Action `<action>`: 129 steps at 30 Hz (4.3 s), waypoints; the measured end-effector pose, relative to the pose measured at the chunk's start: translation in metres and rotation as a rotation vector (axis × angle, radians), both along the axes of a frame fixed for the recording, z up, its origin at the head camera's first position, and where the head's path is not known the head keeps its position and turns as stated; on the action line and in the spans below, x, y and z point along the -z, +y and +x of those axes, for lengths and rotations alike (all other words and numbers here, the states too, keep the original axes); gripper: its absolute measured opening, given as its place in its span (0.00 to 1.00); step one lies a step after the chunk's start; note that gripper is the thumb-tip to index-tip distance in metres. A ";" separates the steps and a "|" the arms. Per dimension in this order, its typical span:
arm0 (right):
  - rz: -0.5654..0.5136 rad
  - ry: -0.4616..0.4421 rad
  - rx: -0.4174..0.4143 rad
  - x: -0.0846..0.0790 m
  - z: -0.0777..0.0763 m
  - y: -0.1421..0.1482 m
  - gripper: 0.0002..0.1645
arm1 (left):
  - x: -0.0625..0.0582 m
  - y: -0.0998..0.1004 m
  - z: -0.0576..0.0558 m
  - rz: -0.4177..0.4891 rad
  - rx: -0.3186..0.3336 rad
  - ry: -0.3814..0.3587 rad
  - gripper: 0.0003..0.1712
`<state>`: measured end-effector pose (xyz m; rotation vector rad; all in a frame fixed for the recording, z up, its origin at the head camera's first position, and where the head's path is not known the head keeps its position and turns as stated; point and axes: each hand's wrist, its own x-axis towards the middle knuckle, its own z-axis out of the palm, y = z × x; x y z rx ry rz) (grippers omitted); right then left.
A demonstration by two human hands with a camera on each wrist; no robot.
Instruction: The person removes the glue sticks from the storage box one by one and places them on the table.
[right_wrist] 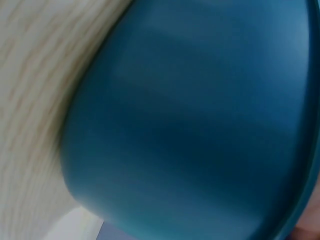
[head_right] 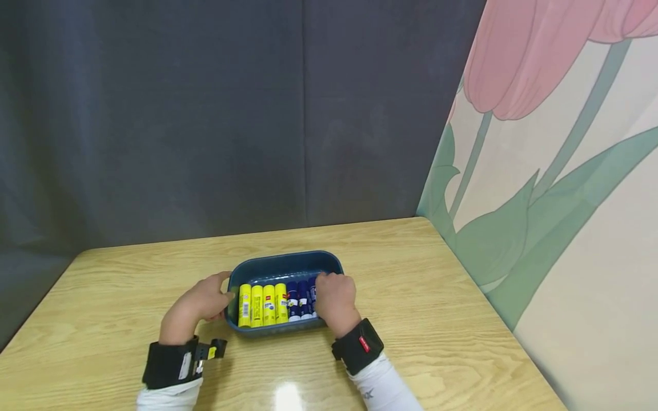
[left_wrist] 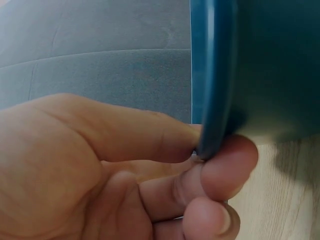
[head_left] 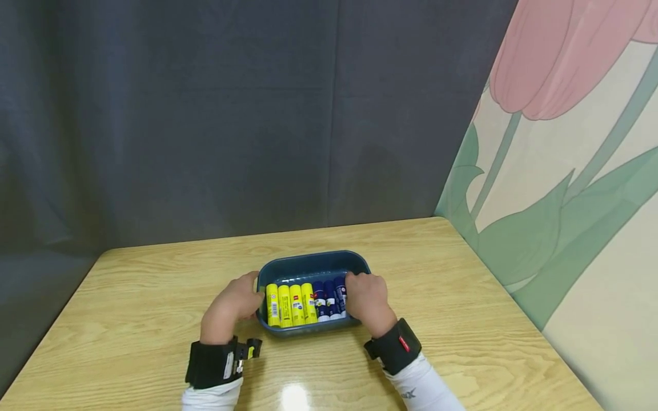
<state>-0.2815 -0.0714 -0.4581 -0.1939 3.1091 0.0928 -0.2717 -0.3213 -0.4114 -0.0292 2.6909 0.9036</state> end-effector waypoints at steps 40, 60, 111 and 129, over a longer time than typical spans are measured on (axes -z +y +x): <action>0.082 -0.037 0.033 0.001 0.006 0.000 0.38 | 0.002 0.008 0.000 0.002 -0.004 -0.025 0.37; -0.076 -0.069 0.025 0.006 0.002 0.002 0.39 | -0.001 0.007 0.003 -0.007 -0.002 -0.028 0.36; -0.080 -0.108 0.070 0.010 -0.003 -0.001 0.42 | 0.000 0.006 0.003 0.006 0.006 -0.024 0.36; -0.161 -0.122 0.092 0.006 -0.003 -0.001 0.43 | 0.000 0.005 0.002 0.008 -0.009 -0.038 0.36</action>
